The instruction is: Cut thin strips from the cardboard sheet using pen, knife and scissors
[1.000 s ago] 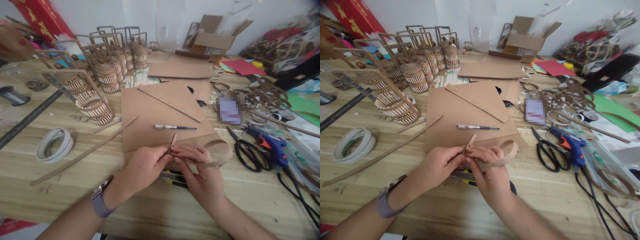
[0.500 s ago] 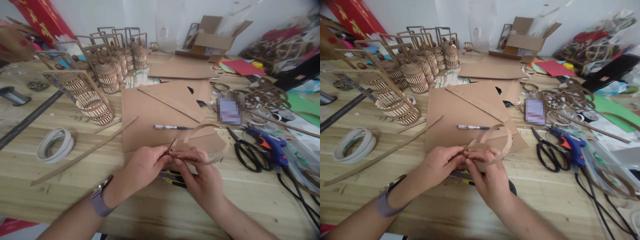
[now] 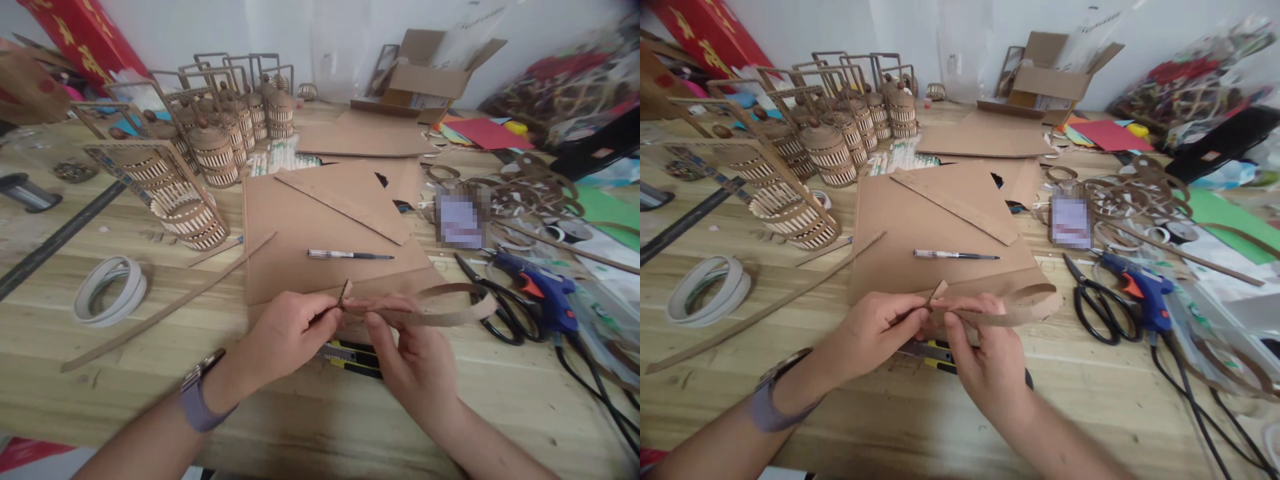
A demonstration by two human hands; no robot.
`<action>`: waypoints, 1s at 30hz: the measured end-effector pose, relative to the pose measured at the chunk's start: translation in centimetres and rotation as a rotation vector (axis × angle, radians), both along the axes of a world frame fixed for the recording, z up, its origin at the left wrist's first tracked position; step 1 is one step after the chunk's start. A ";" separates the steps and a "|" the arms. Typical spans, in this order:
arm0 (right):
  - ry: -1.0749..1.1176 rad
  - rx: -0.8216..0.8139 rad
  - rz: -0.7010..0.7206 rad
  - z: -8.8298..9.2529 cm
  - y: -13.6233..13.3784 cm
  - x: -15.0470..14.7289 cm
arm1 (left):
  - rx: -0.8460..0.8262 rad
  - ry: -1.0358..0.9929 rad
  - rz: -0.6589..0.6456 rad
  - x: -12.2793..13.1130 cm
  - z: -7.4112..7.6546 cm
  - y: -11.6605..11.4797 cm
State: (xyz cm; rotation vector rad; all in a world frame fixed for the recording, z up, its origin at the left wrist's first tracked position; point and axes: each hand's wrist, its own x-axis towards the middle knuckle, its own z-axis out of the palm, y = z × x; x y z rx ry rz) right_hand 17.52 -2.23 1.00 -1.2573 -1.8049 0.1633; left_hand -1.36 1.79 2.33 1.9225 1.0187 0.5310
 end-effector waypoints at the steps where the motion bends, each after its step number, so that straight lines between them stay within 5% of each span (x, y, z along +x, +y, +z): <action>1: -0.001 0.006 0.012 0.0 0.0 0.0 | -0.011 -0.005 0.014 0.0 0.0 0.0; 12: -0.120 0.102 0.067 -0.6 0.5 -0.2 | 0.021 0.048 0.032 0.3 -0.1 -0.1; 19: 0.039 -0.064 -0.030 0.0 0.1 -0.1 | 0.080 0.021 0.005 0.3 0.1 -0.3; 30: -0.094 0.093 0.075 -0.7 0.4 -0.5 | 0.018 -0.001 0.045 0.2 -0.2 -0.2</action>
